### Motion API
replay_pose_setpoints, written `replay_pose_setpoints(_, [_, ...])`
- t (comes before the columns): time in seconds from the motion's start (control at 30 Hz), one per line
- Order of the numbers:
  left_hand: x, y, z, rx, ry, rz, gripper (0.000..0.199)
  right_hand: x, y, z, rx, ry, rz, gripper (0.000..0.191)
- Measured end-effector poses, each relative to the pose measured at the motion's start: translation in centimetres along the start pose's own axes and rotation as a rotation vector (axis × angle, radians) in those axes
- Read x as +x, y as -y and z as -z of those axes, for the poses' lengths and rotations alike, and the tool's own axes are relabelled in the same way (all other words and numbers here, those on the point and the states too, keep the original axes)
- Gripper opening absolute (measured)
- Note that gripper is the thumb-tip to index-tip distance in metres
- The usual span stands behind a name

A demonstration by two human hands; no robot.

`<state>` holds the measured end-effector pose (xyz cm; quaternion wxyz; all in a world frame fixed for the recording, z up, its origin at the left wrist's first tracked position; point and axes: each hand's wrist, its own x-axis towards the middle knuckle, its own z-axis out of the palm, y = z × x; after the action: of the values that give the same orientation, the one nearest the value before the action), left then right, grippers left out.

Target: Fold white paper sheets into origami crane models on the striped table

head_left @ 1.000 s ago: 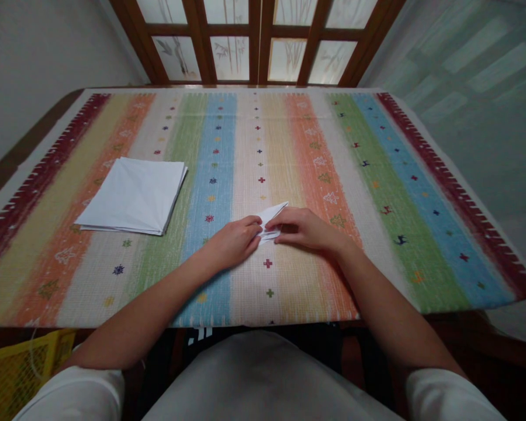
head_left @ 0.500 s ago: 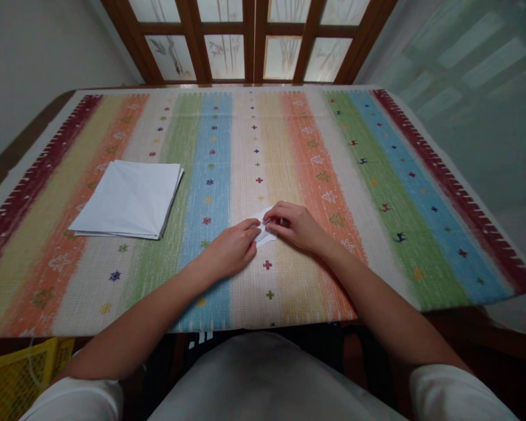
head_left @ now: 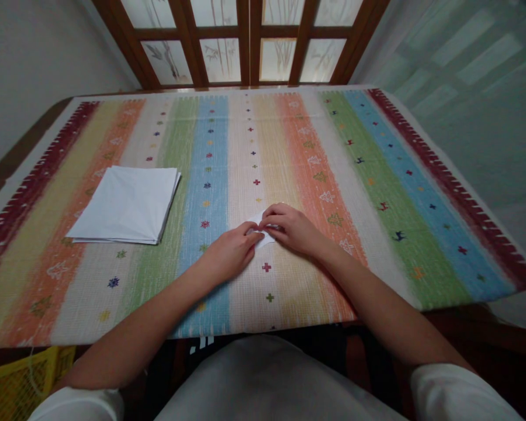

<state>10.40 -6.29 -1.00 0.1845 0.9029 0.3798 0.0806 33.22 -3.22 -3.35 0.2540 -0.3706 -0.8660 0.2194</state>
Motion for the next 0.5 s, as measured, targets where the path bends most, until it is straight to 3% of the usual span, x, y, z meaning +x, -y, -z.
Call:
replay_pose_setpoints(0.1, [0.1, 0.0, -0.2, 0.033, -0.014, -0.017, 0.034, 0.2, -0.2, 0.2, 0.017, 0.060, 0.059, 0.019])
replay_pose_setpoints(0.33, [0.2, 0.5, -0.3, -0.011, -0.083, -0.067, 0.027, -0.6, -0.7, 1.7, 0.030, 0.159, 0.049, 0.016])
replay_pose_setpoints(0.5, [0.3, 0.7, 0.0, -0.078, -0.092, -0.037, 0.021, -0.8, -0.5, 1.6, 0.015, 0.152, 0.043, 0.019])
